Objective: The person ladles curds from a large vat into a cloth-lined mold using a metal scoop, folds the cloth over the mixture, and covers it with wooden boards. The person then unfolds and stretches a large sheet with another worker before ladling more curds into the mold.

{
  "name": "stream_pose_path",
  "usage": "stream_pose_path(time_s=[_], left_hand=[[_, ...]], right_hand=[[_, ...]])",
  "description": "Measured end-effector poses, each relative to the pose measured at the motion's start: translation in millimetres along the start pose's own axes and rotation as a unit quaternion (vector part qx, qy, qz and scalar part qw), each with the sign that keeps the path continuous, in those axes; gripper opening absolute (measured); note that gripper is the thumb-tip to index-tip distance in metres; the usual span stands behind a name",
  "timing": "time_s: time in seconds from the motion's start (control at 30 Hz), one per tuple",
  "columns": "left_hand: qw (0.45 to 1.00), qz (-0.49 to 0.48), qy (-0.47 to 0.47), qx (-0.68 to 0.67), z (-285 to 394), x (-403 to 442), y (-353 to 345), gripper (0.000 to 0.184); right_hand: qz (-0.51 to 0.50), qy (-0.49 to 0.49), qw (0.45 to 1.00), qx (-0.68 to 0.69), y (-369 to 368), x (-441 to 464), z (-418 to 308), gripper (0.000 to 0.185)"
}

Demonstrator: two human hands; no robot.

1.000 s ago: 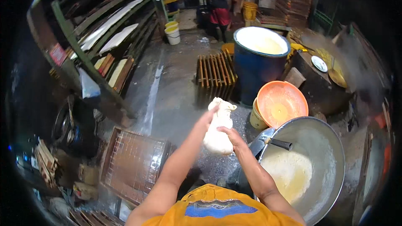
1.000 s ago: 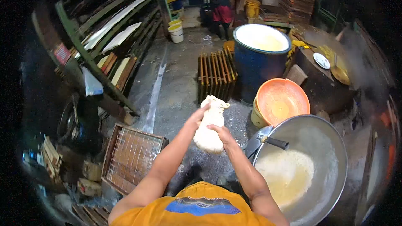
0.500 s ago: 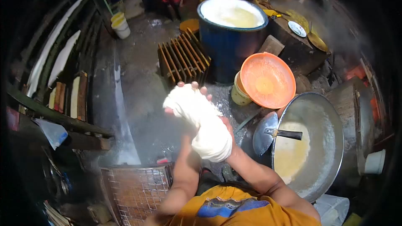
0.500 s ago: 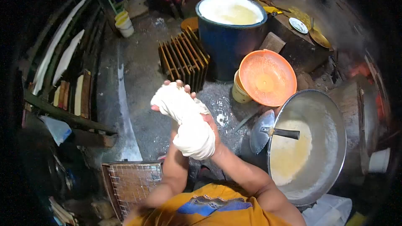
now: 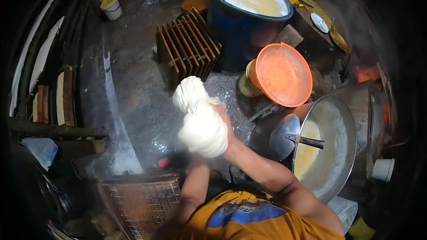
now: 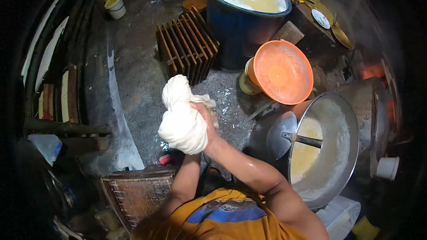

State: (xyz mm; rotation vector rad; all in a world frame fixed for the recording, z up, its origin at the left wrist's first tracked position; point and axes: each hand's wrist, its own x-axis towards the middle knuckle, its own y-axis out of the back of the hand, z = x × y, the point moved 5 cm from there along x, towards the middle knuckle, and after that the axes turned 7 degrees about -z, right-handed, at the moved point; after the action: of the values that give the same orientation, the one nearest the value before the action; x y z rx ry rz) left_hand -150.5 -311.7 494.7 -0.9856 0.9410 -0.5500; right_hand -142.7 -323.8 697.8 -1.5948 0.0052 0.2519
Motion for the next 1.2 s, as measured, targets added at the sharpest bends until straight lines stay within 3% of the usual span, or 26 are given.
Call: stream_pose_path(time_s=[0.1, 0.2, 0.23, 0.33, 0.4, 0.47, 0.57, 0.63, 0.67, 0.73, 0.77, 0.8, 0.87, 0.9, 0.97, 1.0, 1.1, 1.2], left_hand=[[0.994, -0.055, -0.039, -0.091, -17, 33, -18, 0.072], [0.947, -0.197, -0.130, -0.219, 37, 32, -61, 0.055], [0.939, -0.205, -0.162, -0.224, 68, 17, -71, 0.054], [0.898, -0.260, -0.311, -0.170, 130, -49, -124, 0.049], [0.845, -0.368, -0.371, -0.117, 141, -69, -133, 0.046], [0.805, -0.483, -0.338, -0.068, 155, -80, -142, 0.043], [0.898, -0.344, -0.270, 0.048, 156, -94, -143, 0.063], [0.954, -0.168, -0.207, 0.137, 155, -104, -139, 0.063], [0.954, -0.053, -0.144, 0.259, 156, -100, -111, 0.069], [0.866, 0.039, -0.193, 0.459, 154, -88, -94, 0.076], [0.863, -0.032, -0.263, 0.430, 146, -86, -106, 0.082], [0.733, 0.011, -0.277, 0.622, 145, -66, -80, 0.079], [0.557, -0.008, -0.381, 0.738, 143, -60, -82, 0.071], [0.587, -0.092, -0.251, 0.764, 143, -52, -117, 0.065], [0.461, 0.002, -0.259, 0.849, 135, -33, -79, 0.050], [0.473, 0.039, -0.190, 0.859, 132, -35, -92, 0.045], [0.399, 0.087, -0.173, 0.896, 131, -40, -77, 0.038], [0.577, 0.085, -0.276, 0.764, 155, -51, -46, 0.031]], right_hand=[[-0.005, -0.021, 0.999, 0.042, 9, 11, 24, 0.044], [-0.005, -0.040, 0.995, 0.087, 17, 11, 41, 0.044], [-0.040, -0.026, 0.998, 0.037, 18, 12, 38, 0.047], [-0.188, 0.011, 0.980, 0.065, 9, -2, 24, 0.047], [-0.110, -0.088, 0.989, 0.045, 24, -13, 28, 0.054], [-0.035, -0.181, 0.983, 0.021, 40, -26, 26, 0.061], [-0.006, -0.231, 0.955, -0.186, 5, -47, 8, 0.067], [-0.006, -0.250, 0.898, -0.361, -7, -41, 3, 0.071], [-0.022, -0.209, 0.866, -0.454, -6, -37, 2, 0.068], [-0.049, -0.117, 0.768, -0.628, 6, -28, 1, 0.062], [-0.051, -0.073, 0.767, -0.635, 17, -24, 2, 0.057], [-0.043, -0.064, 0.749, -0.658, 29, -19, 2, 0.057], [-0.027, -0.048, 0.709, -0.703, 56, -10, 4, 0.057], [0.035, -0.054, 0.719, -0.693, 89, -7, 10, 0.051], [0.082, -0.111, 0.738, -0.661, 115, -2, 22, 0.044], [0.103, -0.138, 0.745, -0.645, 122, 2, 28, 0.042], [0.105, -0.076, 0.707, -0.695, 146, 18, 45, 0.039], [0.080, -0.059, 0.694, -0.713, 120, 26, 42, 0.043]])
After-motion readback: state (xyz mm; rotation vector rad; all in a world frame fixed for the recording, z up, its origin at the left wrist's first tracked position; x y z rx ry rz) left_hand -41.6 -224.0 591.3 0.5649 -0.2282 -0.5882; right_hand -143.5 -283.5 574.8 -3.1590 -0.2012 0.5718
